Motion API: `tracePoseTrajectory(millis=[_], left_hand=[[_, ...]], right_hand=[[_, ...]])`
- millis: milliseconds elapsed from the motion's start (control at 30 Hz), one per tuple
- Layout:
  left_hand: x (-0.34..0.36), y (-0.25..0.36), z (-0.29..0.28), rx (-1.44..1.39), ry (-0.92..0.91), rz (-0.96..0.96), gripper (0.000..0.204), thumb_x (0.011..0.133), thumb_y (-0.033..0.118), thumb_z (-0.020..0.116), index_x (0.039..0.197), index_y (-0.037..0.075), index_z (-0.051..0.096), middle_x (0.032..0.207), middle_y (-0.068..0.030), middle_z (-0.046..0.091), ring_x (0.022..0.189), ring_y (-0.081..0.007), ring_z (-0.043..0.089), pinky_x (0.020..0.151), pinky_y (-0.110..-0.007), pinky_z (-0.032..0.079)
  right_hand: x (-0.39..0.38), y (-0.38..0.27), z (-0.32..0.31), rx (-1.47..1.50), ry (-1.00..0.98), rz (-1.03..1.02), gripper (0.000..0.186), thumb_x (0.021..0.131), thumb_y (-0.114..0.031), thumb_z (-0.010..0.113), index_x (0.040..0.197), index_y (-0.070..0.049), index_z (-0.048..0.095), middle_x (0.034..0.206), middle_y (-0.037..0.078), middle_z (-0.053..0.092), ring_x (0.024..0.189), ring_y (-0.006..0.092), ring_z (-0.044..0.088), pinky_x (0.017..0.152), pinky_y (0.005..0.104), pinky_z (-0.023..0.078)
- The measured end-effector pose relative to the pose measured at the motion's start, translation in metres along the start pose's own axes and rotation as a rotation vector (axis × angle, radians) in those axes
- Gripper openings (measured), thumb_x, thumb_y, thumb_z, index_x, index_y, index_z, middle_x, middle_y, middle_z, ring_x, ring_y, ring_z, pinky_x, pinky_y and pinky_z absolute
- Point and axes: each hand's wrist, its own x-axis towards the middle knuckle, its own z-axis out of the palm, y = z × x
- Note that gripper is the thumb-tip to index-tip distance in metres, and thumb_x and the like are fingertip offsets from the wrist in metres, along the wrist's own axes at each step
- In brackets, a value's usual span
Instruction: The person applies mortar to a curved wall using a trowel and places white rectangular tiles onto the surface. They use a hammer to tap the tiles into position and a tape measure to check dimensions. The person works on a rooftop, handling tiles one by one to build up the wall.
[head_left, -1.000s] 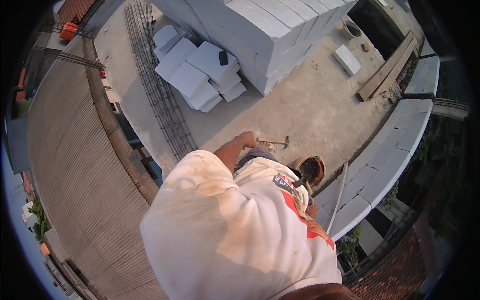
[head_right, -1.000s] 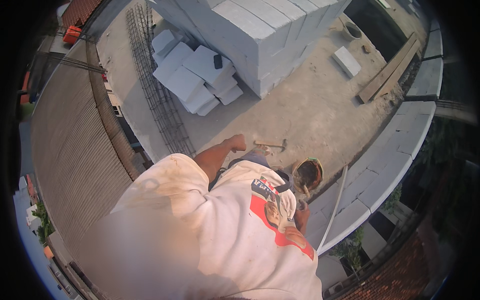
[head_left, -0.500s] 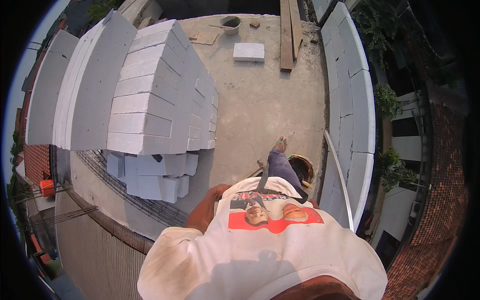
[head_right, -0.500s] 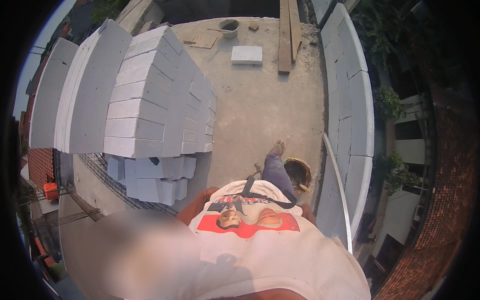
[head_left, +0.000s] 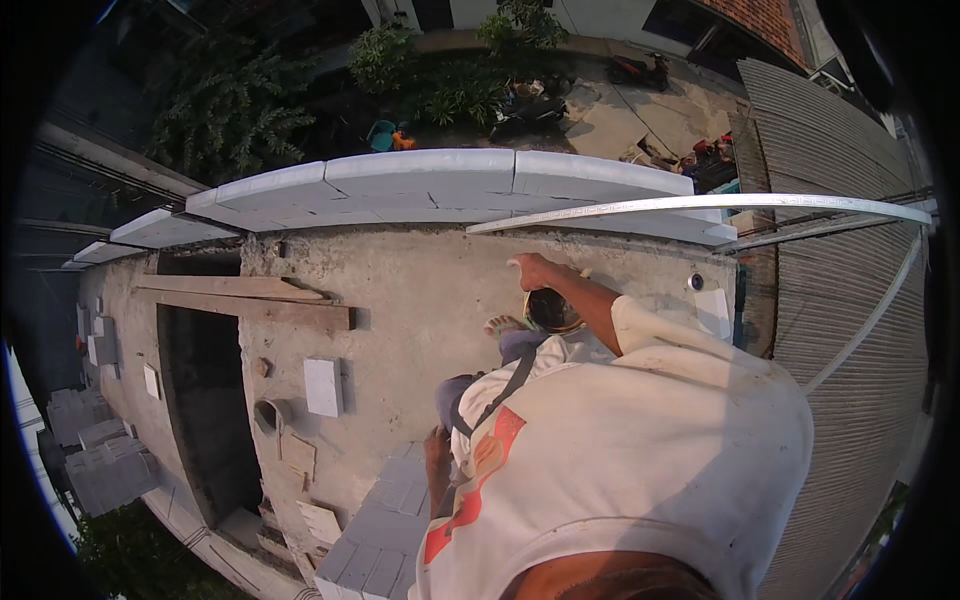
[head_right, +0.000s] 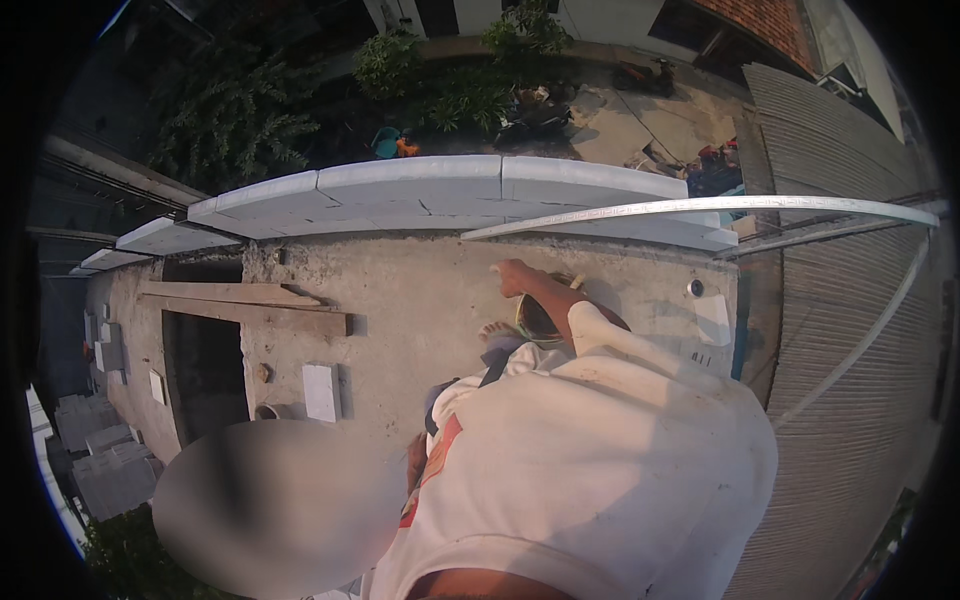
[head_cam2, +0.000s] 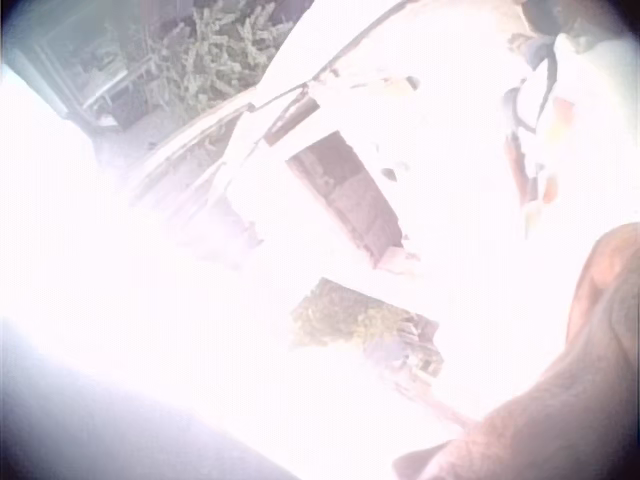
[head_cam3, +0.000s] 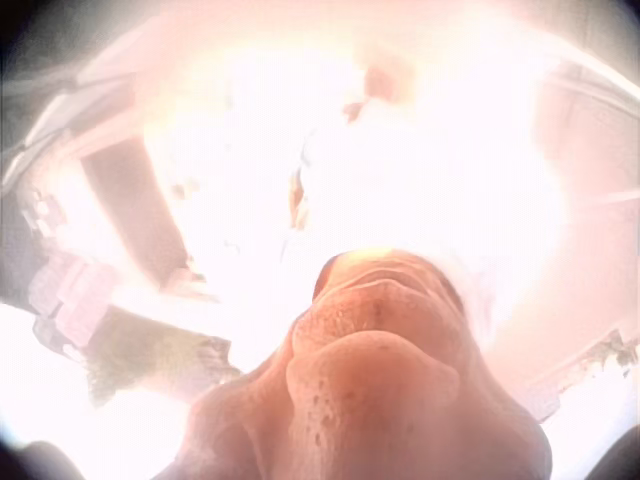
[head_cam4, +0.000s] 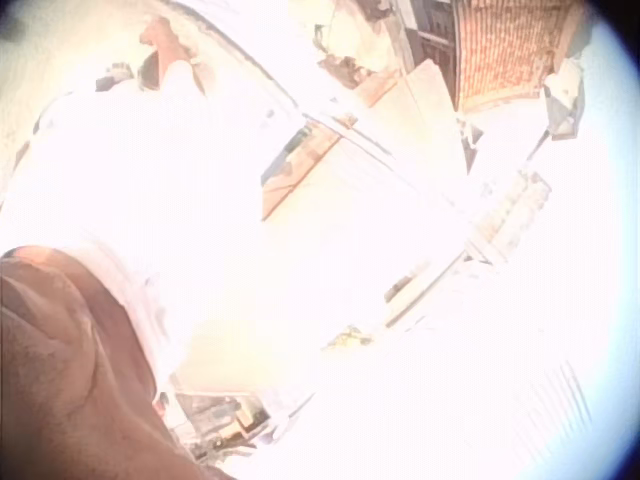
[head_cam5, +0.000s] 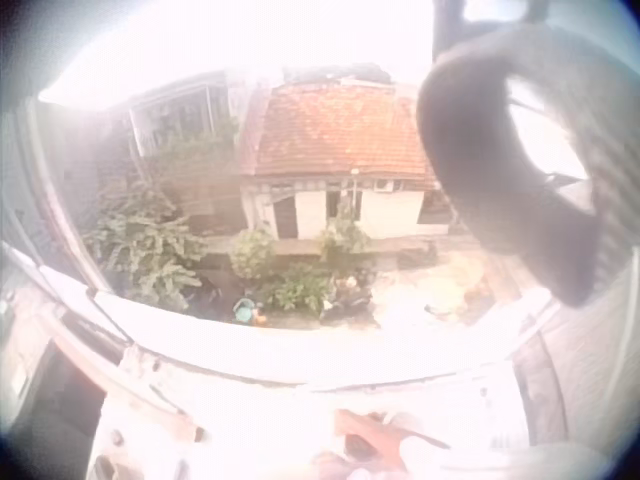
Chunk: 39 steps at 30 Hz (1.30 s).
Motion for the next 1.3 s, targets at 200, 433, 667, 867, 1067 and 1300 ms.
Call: tracePoseTrajectory(millis=[200,433,667,867,1067,1300], left_hand=[[0.059,0.111,-0.094,0.430,-0.261,0.120,0.051,0.099,0.040,0.063,0.134,0.003,0.066,0.121,-0.0139,0.072,0.106,-0.0266,0.071,0.082,-0.042,0.058],[0.104,0.231,-0.185,0.642,-0.411,0.232,0.053,0.098,0.040,0.063,0.136,0.002,0.063,0.123,-0.0129,0.071,0.109,-0.0263,0.070,0.084,-0.042,0.057],[0.115,0.248,-0.223,0.388,-0.143,0.307,0.064,0.097,0.036,0.066,0.148,-0.002,0.053,0.121,-0.0110,0.068,0.113,-0.0259,0.068,0.085,-0.040,0.055],[0.125,0.175,-0.266,0.423,-0.288,0.274,0.049,0.099,0.028,0.062,0.134,-0.006,0.064,0.101,-0.0120,0.069,0.092,-0.0214,0.069,0.070,-0.034,0.055],[0.100,0.089,-0.321,0.803,-0.483,0.916,0.048,0.096,0.037,0.073,0.123,-0.001,0.071,0.123,-0.0134,0.074,0.108,-0.0214,0.068,0.094,-0.043,0.054],[0.103,0.054,-0.333,0.403,-0.510,0.775,0.054,0.096,0.039,0.071,0.134,0.001,0.066,0.129,-0.0186,0.071,0.116,-0.0290,0.067,0.101,-0.043,0.053]], right_hand=[[-0.027,-0.007,0.046,0.242,0.297,0.205,0.074,0.079,-0.002,0.066,0.152,-0.006,0.053,0.117,0.030,0.073,0.110,0.0396,0.073,0.089,0.0448,0.060],[-0.166,0.016,0.219,0.579,0.418,0.668,0.065,0.078,0.001,0.072,0.141,-0.003,0.057,0.125,0.024,0.071,0.115,0.0381,0.071,0.090,0.0445,0.059],[-0.252,-0.082,0.363,0.790,-0.088,0.956,0.034,0.090,-0.003,0.067,0.124,-0.003,0.069,0.100,0.013,0.081,0.081,0.0253,0.081,0.068,0.0326,0.061],[-0.274,-0.192,0.309,0.798,-0.276,0.741,0.036,0.106,-0.027,0.058,0.128,0.000,0.070,0.116,0.019,0.077,0.102,0.0277,0.077,0.086,0.0404,0.061],[-0.147,-0.167,0.239,0.573,-0.354,0.639,0.048,0.108,-0.037,0.055,0.138,0.000,0.065,0.128,0.021,0.073,0.114,0.0281,0.073,0.095,0.0420,0.058],[0.086,-0.317,0.120,0.857,-0.522,0.569,0.071,0.110,-0.054,0.045,0.156,0.000,0.048,0.152,0.023,0.057,0.137,0.0302,0.059,0.113,0.0445,0.047]])
